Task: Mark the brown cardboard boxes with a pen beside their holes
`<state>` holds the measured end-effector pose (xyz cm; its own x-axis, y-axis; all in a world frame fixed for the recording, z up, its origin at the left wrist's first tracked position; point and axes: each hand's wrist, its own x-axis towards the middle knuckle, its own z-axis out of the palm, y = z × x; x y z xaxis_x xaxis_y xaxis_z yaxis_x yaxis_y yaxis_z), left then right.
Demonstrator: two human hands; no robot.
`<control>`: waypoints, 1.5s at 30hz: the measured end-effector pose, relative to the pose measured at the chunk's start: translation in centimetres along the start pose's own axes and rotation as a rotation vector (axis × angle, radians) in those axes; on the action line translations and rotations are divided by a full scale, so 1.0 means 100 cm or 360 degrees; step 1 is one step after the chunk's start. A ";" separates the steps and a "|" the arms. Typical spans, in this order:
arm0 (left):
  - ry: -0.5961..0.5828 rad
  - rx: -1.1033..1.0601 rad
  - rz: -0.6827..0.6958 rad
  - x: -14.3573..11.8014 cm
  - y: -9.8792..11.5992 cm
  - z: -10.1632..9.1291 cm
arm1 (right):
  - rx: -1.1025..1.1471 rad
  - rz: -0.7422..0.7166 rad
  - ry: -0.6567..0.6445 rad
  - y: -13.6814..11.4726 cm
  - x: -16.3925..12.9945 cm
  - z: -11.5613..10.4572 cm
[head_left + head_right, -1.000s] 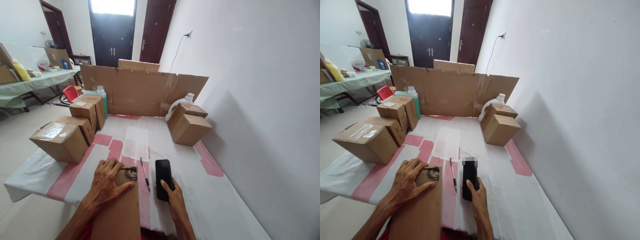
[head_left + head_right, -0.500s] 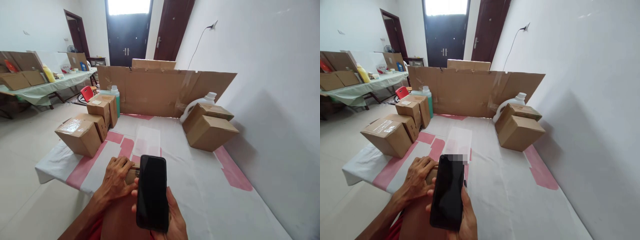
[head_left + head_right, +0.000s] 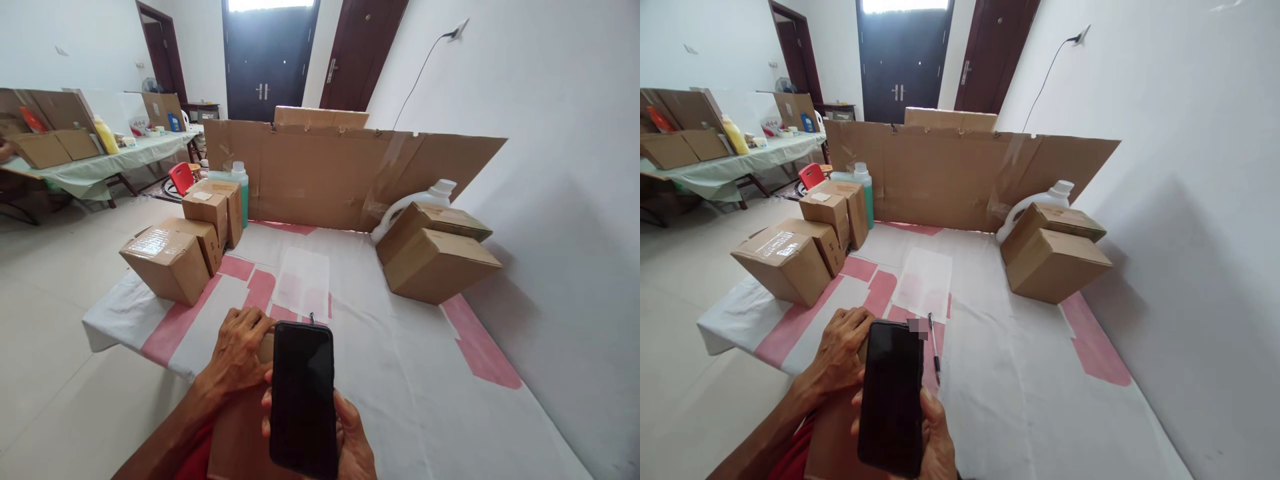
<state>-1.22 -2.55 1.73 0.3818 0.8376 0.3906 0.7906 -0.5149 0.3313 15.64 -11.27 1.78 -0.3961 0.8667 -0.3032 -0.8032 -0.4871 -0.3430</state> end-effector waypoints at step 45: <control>0.0222 -0.0335 -0.0270 0.017 -0.043 0.018 | -0.2985 -0.0541 0.1979 -0.137 0.019 -0.172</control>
<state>-3.10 1.41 -0.54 0.1718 0.8892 0.4241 0.7152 -0.4086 0.5671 33.52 -4.85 -9.36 0.5957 0.8023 -0.0391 0.7132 -0.5507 -0.4337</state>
